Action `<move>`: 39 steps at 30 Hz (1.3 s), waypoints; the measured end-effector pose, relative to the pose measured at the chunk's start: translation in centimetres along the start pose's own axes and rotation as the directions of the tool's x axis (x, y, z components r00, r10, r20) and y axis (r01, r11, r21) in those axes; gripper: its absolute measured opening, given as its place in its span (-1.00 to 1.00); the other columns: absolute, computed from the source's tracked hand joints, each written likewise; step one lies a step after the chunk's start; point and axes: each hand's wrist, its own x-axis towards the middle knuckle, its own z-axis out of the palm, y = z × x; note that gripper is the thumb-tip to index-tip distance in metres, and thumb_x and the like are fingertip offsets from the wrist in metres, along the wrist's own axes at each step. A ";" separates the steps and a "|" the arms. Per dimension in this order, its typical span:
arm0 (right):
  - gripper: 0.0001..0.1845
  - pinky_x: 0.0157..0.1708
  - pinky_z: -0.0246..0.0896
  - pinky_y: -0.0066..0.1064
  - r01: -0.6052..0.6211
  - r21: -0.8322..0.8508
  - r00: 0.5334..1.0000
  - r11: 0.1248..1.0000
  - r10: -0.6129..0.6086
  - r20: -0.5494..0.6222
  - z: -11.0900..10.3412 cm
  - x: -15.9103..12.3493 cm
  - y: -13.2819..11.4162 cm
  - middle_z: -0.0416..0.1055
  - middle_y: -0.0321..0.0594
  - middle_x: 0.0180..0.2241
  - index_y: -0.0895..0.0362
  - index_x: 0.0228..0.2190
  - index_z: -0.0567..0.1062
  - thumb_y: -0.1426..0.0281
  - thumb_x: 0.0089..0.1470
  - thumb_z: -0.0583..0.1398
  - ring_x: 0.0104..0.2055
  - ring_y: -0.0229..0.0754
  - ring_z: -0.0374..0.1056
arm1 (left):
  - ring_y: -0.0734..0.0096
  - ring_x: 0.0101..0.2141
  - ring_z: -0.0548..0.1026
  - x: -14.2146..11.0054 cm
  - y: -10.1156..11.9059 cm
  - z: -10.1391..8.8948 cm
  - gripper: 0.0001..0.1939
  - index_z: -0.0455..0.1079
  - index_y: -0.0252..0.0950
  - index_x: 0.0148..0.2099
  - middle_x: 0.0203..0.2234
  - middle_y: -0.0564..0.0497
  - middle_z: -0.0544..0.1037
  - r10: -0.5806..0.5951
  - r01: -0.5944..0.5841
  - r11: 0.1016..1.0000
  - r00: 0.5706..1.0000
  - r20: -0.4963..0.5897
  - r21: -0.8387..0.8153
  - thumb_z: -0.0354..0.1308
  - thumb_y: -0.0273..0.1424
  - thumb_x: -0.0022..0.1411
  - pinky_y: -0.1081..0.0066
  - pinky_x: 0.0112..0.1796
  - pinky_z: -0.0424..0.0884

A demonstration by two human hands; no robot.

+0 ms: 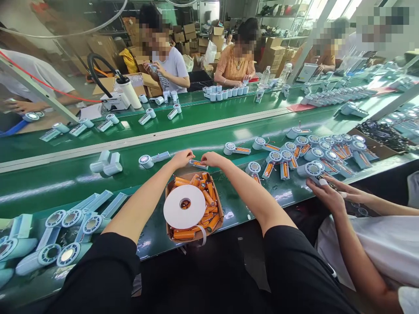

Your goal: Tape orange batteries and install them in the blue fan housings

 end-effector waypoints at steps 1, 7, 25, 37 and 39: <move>-0.67 -0.09 0.35 -0.41 -0.020 -0.006 1.000 1.000 0.020 -0.001 0.1 0.2 -0.1 0.68 -0.07 -0.03 0.11 0.03 0.67 0.29 0.38 0.20 -0.02 -0.03 0.58 | 0.29 -0.03 0.60 0.0 0.0 0.0 -0.92 0.47 -0.16 -0.13 -0.03 -0.01 0.70 -0.002 0.002 1.000 1.000 0.002 0.000 0.14 -0.36 0.44 0.39 -0.01 0.42; -0.59 -0.06 0.43 -0.19 -0.113 0.006 0.993 0.994 0.113 -0.046 -0.2 -0.4 -2.1 0.65 0.13 -0.01 0.14 0.07 0.63 0.17 0.33 0.24 -0.04 0.09 0.60 | 0.27 -0.11 0.59 -0.8 2.1 -0.4 -0.84 0.47 -0.28 -0.05 -0.10 -0.09 0.65 0.001 0.000 0.999 1.000 -0.019 0.041 0.12 -0.33 0.47 0.23 -0.01 0.46; -0.51 -0.49 0.20 -0.40 0.147 0.683 0.954 0.715 0.080 -0.289 7.7 -21.4 -8.5 0.51 -0.28 -0.56 0.12 -0.23 0.70 -0.05 0.21 0.26 -0.53 -0.20 0.34 | -0.20 0.40 0.24 -26.9 1.5 1.5 -0.29 0.34 -0.16 0.39 0.25 -0.22 0.51 0.417 -0.386 0.877 0.907 -0.055 0.286 0.36 -0.23 0.24 -0.24 0.38 0.14; -0.68 -0.28 0.35 -0.42 0.140 0.278 0.990 0.950 -0.129 -0.056 5.8 -20.7 -12.5 0.66 -0.18 -0.27 0.05 -0.14 0.71 0.10 0.31 0.29 -0.25 -0.11 0.54 | -0.13 0.40 0.20 -30.2 -1.8 3.3 -0.28 0.17 -0.08 0.38 0.28 -0.19 0.34 0.025 -0.062 0.998 0.752 -0.659 -0.032 0.34 -0.26 0.26 -0.08 0.26 0.44; -0.67 -0.11 0.41 -0.29 -0.129 0.049 0.957 0.990 0.137 -0.257 5.0 -19.1 -11.6 0.64 0.02 -0.07 0.12 -0.09 0.68 0.14 0.32 0.29 -0.01 0.06 0.52 | -0.17 0.40 0.20 -30.4 -1.7 3.8 -0.27 0.18 -0.09 0.37 0.26 -0.19 0.37 0.085 -0.092 0.995 0.739 -0.669 0.026 0.36 -0.29 0.23 -0.15 0.31 0.36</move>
